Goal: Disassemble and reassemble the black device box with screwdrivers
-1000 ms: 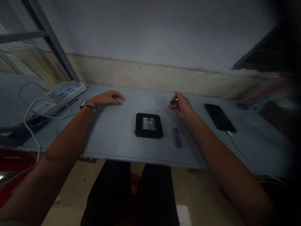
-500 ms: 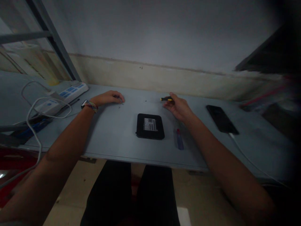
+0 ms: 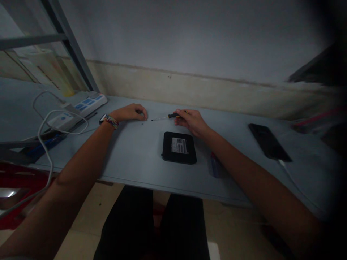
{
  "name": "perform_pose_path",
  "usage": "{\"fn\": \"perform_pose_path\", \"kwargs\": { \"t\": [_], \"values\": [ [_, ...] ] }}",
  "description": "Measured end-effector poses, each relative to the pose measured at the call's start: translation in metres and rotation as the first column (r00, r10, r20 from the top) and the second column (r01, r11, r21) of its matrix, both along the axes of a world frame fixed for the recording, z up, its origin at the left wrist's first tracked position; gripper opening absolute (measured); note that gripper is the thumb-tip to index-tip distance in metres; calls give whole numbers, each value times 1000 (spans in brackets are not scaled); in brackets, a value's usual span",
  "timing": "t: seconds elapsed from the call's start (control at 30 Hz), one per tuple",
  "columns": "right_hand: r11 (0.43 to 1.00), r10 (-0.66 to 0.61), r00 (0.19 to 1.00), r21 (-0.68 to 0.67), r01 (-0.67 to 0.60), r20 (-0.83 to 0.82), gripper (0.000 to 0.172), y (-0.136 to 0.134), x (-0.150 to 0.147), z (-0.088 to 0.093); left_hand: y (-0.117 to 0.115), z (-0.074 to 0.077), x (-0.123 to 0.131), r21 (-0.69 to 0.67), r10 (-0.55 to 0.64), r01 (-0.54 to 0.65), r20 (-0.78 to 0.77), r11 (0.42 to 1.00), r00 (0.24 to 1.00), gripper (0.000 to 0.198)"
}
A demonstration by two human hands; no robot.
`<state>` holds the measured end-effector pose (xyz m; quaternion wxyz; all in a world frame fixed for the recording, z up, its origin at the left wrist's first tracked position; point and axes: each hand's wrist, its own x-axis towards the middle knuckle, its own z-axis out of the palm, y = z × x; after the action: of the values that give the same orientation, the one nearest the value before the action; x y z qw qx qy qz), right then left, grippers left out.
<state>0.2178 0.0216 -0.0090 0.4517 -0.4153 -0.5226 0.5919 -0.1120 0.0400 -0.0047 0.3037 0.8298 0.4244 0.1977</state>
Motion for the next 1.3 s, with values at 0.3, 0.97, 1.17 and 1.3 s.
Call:
{"fn": "perform_pose_path", "kwargs": {
  "t": [0.3,0.97,1.17,1.3],
  "values": [
    [1000,-12,999,17,12,42,24,2,-6,-2,1,0,-1,-11,8,-8,11,1000,1000,25],
    [999,-11,998,44,8,59,20,1,-7,-2,-2,2,-1,-9,27,-27,-11,1000,1000,27],
    [1000,13,1000,16,-13,14,23,-3,0,3,-2,3,-1,-34,22,-21,15,999,1000,29],
    [1000,24,1000,4,-24,6,23,-7,6,9,-5,7,1,-54,21,-19,37,998,999,28]
  ]
}}
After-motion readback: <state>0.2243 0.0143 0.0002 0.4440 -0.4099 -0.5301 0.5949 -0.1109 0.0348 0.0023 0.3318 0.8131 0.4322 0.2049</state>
